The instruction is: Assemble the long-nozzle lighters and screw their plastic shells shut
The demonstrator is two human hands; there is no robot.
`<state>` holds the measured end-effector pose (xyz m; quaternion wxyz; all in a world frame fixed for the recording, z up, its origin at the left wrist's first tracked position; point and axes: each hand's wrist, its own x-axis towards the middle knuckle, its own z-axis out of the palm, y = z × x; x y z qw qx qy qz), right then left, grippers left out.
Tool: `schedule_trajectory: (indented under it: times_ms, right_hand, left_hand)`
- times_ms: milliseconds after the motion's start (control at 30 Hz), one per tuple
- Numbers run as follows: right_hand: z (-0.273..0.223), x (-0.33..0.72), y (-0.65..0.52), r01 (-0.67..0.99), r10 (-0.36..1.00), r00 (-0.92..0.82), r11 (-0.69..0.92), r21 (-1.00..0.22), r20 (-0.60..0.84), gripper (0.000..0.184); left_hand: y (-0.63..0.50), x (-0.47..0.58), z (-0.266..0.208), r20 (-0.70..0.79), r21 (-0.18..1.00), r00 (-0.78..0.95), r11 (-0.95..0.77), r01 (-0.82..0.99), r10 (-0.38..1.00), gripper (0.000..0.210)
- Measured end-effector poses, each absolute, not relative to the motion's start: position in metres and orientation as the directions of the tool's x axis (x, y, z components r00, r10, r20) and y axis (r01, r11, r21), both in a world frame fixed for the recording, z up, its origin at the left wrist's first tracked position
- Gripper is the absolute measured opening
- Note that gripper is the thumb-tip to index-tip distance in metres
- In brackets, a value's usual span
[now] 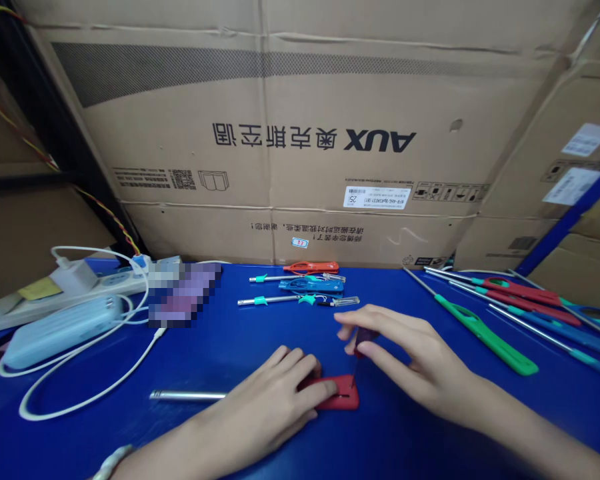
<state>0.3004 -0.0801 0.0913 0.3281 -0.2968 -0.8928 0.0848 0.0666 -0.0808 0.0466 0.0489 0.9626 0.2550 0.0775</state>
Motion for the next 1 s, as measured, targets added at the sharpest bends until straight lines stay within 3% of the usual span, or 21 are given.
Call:
schedule_trajectory:
  times_ms: [133, 300, 433, 633, 767, 833, 1000]
  right_hand:
    - [0.089, 0.3, -0.079, 0.5, 0.542, -0.601, 0.828, -0.252, 0.588, 0.021]
    - [0.093, 0.298, -0.083, 0.423, 0.605, -0.624, 0.794, -0.437, 0.495, 0.031]
    - [0.09, 0.297, -0.083, 0.421, 0.579, -0.578, 0.815, -0.398, 0.574, 0.02]
    - [0.099, 0.301, -0.083, 0.4, 0.617, -0.642, 0.776, -0.488, 0.455, 0.033]
    - [0.091, 0.302, -0.081, 0.43, 0.573, -0.597, 0.82, -0.378, 0.562, 0.02]
    - [0.088, 0.301, -0.081, 0.453, 0.553, -0.583, 0.829, -0.326, 0.596, 0.024]
    - [0.092, 0.3, -0.081, 0.411, 0.596, -0.608, 0.801, -0.435, 0.524, 0.037]
  left_hand:
    - [-0.08, 0.066, 0.046, 0.102, 0.15, 0.855, -0.858, 0.491, 0.508, 0.03]
    - [-0.078, 0.066, 0.045, 0.129, 0.178, 0.852, -0.857, 0.483, 0.507, 0.031]
    - [-0.078, 0.066, 0.046, 0.12, 0.189, 0.855, -0.857, 0.48, 0.505, 0.033]
    - [-0.079, 0.065, 0.048, 0.113, 0.201, 0.852, -0.852, 0.484, 0.511, 0.034]
    - [-0.079, 0.066, 0.05, 0.105, 0.209, 0.85, -0.847, 0.488, 0.516, 0.033]
    - [-0.078, 0.066, 0.051, 0.108, 0.209, 0.849, -0.846, 0.49, 0.518, 0.033]
    - [-0.072, 0.062, 0.048, 0.116, 0.206, 0.841, -0.841, 0.5, 0.529, 0.035]
